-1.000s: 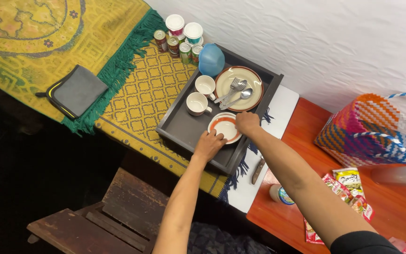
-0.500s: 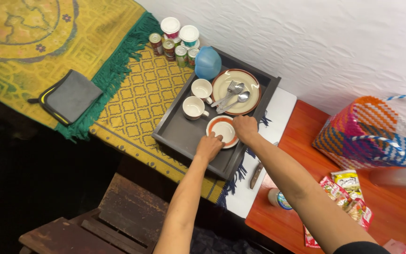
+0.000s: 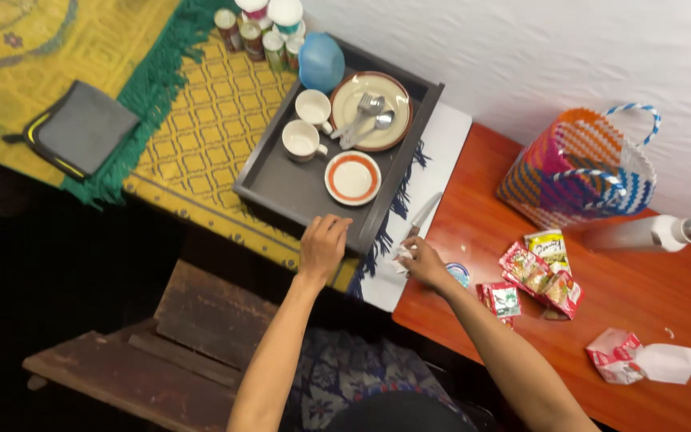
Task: The person wipes cutlery, plates, and a small container with a cloth and places them on a tray. They also wipe a knife and a small jar before arranging the items on the tray.
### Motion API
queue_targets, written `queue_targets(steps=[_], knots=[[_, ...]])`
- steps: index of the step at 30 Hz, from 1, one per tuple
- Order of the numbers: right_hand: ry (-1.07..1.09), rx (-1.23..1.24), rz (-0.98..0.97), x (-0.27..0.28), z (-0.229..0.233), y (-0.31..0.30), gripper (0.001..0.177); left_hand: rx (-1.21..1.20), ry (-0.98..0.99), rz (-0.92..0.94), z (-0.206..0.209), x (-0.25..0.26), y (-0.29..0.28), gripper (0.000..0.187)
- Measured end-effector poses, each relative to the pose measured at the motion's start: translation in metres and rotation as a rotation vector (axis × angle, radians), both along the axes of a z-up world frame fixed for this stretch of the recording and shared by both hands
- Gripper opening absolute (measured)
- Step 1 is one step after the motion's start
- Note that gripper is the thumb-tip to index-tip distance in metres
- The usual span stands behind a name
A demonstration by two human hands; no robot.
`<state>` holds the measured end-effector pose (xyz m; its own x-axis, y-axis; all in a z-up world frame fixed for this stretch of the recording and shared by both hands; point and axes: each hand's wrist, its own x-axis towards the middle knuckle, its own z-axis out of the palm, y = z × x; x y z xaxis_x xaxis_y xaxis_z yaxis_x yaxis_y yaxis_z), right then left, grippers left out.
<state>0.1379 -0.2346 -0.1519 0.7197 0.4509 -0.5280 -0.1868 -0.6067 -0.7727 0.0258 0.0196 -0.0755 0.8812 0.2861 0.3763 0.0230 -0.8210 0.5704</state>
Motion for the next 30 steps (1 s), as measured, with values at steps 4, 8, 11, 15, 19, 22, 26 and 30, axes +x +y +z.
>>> queue_targets(steps=[4,8,11,15,19,22,26,30], knots=[[-0.142,-0.123,0.088,-0.023,-0.019,0.023,0.044,-0.165,0.054,-0.057,0.01,-0.042,-0.039,0.016],[-0.182,-0.053,-0.002,-0.037,-0.015,0.055,0.051,-0.181,0.192,-0.088,0.006,-0.064,-0.049,0.017],[-0.322,-0.109,0.001,-0.044,-0.014,0.051,0.053,-0.171,0.237,-0.075,0.002,-0.084,-0.046,0.017],[-0.708,-0.062,-0.042,-0.045,-0.034,0.023,0.044,-0.177,0.327,-0.02,0.001,-0.112,-0.032,0.016],[-0.711,-0.223,-0.057,-0.031,-0.068,0.017,0.056,-0.195,0.365,-0.017,0.014,-0.15,-0.015,0.017],[-0.53,-0.306,-0.089,-0.015,-0.068,0.028,0.075,-0.205,0.349,0.035,0.035,-0.193,0.002,0.017],[-0.249,-0.239,-0.378,-0.007,-0.045,0.046,0.073,-0.221,0.305,0.173,0.066,-0.273,0.038,0.019],[0.047,0.114,-0.64,-0.026,-0.011,0.047,0.038,-0.245,0.262,0.301,0.078,-0.376,0.078,0.021]])
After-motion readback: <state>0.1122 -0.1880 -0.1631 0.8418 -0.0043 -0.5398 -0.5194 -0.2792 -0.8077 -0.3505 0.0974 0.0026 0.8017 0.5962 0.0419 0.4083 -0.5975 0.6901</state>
